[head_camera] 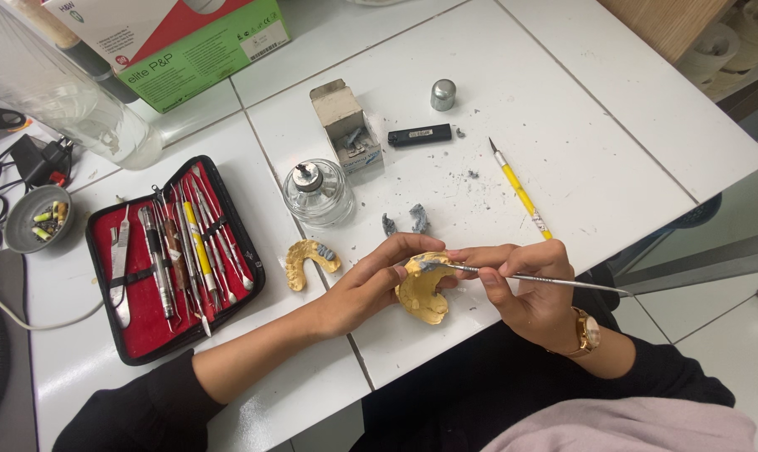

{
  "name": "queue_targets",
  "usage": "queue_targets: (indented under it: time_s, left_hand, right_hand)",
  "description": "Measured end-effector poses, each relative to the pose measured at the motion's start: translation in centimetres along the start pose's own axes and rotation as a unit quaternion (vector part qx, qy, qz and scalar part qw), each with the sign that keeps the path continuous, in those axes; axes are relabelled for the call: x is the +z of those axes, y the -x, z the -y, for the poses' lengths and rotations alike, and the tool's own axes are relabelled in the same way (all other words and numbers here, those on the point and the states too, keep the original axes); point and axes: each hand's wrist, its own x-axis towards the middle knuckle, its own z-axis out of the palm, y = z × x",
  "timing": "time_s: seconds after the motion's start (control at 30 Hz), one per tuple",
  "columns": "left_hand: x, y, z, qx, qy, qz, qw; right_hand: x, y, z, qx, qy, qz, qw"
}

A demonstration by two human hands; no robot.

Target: The person holds a yellow dental stone model in one hand and uses a metal wax carving tool to add and shape gray wax on the teeth of the model, occasionally dipping the tool in a glass dish and rotating the model to work different areas. A second model rests on the bench beside the tool kit.

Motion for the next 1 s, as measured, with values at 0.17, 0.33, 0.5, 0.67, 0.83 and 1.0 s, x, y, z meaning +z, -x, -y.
queue_targets:
  time_s: [0.17, 0.33, 0.5, 0.67, 0.83, 1.0]
  left_hand:
    - [0.01, 0.04, -0.16, 0.01, 0.006, 0.011, 1.0]
    - [0.04, -0.01, -0.22, 0.007, -0.002, 0.007, 1.0]
    - [-0.02, -0.02, -0.15, 0.005, 0.009, 0.009, 1.0]
    - [-0.08, -0.15, -0.04, -0.005, 0.001, -0.002, 1.0]
    - [-0.06, -0.13, -0.1, -0.01, 0.0, -0.004, 1.0]
    - [-0.07, -0.07, -0.16, 0.005, 0.015, 0.015, 1.0]
  right_hand:
    - [0.04, 0.09, -0.13, 0.007, -0.015, -0.008, 1.0]
    - [0.03, 0.07, -0.2, 0.007, -0.017, -0.006, 1.0]
    - [0.14, 0.03, -0.17, 0.008, -0.035, -0.011, 0.999]
    - [0.08, 0.06, -0.24, 0.011, -0.039, -0.009, 0.999]
    - [0.07, 0.12, -0.37, 0.014, -0.038, -0.009, 0.999]
    - [0.01, 0.11, -0.42, 0.014, -0.037, -0.006, 0.999]
